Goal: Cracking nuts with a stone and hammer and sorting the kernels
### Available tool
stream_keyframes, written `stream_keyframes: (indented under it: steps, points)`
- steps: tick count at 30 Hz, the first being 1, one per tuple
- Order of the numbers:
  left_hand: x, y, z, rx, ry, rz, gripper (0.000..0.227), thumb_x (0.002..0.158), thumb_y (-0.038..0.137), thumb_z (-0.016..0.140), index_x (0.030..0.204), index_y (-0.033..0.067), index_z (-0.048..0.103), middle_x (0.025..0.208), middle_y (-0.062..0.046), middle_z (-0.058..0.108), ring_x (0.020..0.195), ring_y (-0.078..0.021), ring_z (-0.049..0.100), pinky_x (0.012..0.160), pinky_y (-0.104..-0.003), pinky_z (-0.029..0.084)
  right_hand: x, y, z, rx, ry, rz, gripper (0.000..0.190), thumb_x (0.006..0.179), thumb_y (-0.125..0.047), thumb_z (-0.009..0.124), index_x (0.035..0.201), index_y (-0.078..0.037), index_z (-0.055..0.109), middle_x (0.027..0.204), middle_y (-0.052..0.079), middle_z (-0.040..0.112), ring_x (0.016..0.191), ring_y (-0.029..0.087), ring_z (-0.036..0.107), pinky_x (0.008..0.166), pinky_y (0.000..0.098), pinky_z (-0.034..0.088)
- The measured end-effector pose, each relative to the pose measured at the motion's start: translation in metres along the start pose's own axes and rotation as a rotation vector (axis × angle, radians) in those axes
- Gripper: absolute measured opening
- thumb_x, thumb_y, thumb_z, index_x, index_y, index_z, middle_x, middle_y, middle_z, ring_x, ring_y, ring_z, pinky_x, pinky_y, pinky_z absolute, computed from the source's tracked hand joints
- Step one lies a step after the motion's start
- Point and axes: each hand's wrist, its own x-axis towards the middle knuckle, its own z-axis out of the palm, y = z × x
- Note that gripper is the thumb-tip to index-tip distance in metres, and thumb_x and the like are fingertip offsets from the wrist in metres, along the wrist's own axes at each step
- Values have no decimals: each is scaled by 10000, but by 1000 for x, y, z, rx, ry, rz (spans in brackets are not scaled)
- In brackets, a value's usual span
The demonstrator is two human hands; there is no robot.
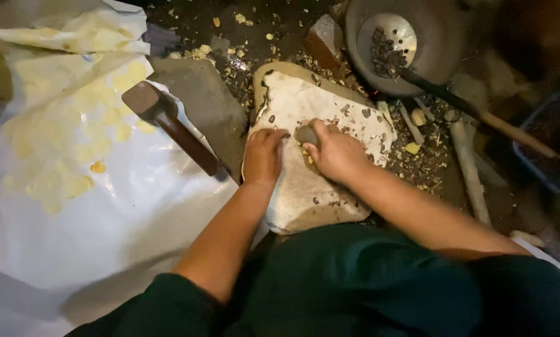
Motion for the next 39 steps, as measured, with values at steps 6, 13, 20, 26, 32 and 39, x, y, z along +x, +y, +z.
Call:
stream_keyframes:
  steps: [6, 13, 20, 26, 32, 39]
  points:
    - [16, -1, 19, 93, -83, 3, 127, 898, 330, 742, 1019, 290, 732, 942, 2, 652, 949, -258, 634, 859, -443, 501, -18, -3, -20, 155, 36, -8, 523, 991, -327, 549, 1472, -193, 392, 1208, 298, 649, 1077, 554, 666, 909, 647, 522]
    - [2, 9, 8, 58, 62, -22, 233, 962, 111, 578, 1192, 140, 595, 998, -123, 604, 929, -348, 626, 824, -470, 495, -13, -22, -25, -19, 151, -188, 515, 985, -363, 606, 1456, -220, 456, 1270, 270, 597, 1036, 563, 669, 904, 649, 537]
    - [-1, 9, 3, 63, -33, -11, 204, 951, 270, 666, 1152, 242, 651, 1067, -41, 611, 1008, -305, 620, 867, -450, 488, 7, 0, -14, 152, 105, -40, 510, 1007, -395, 547, 1447, -194, 387, 1146, 283, 645, 1048, 548, 669, 907, 638, 520]
    - [-4, 8, 6, 84, -34, -8, 247, 944, 213, 638, 1182, 278, 656, 1077, -35, 611, 1010, -291, 621, 848, -433, 486, 12, -1, 10, -44, 114, -39, 518, 996, -423, 551, 1424, -171, 405, 1110, 261, 675, 970, 502, 715, 853, 611, 544]
    - [-3, 6, 8, 109, -12, 42, 297, 959, 230, 593, 1251, 250, 646, 1105, -68, 618, 1040, -301, 621, 875, -433, 480, -22, 3, -22, -146, 157, -67, 599, 981, -339, 573, 1531, -255, 351, 1255, 232, 596, 1021, 512, 697, 883, 619, 552]
    - [9, 15, 2, 66, -186, 288, 196, 981, 168, 605, 1152, 113, 682, 1136, -120, 648, 1119, -338, 628, 940, -420, 511, -33, 45, 24, -399, 566, -309, 467, 967, -429, 639, 1373, -199, 623, 1358, 137, 555, 1246, 361, 567, 1064, 625, 366]
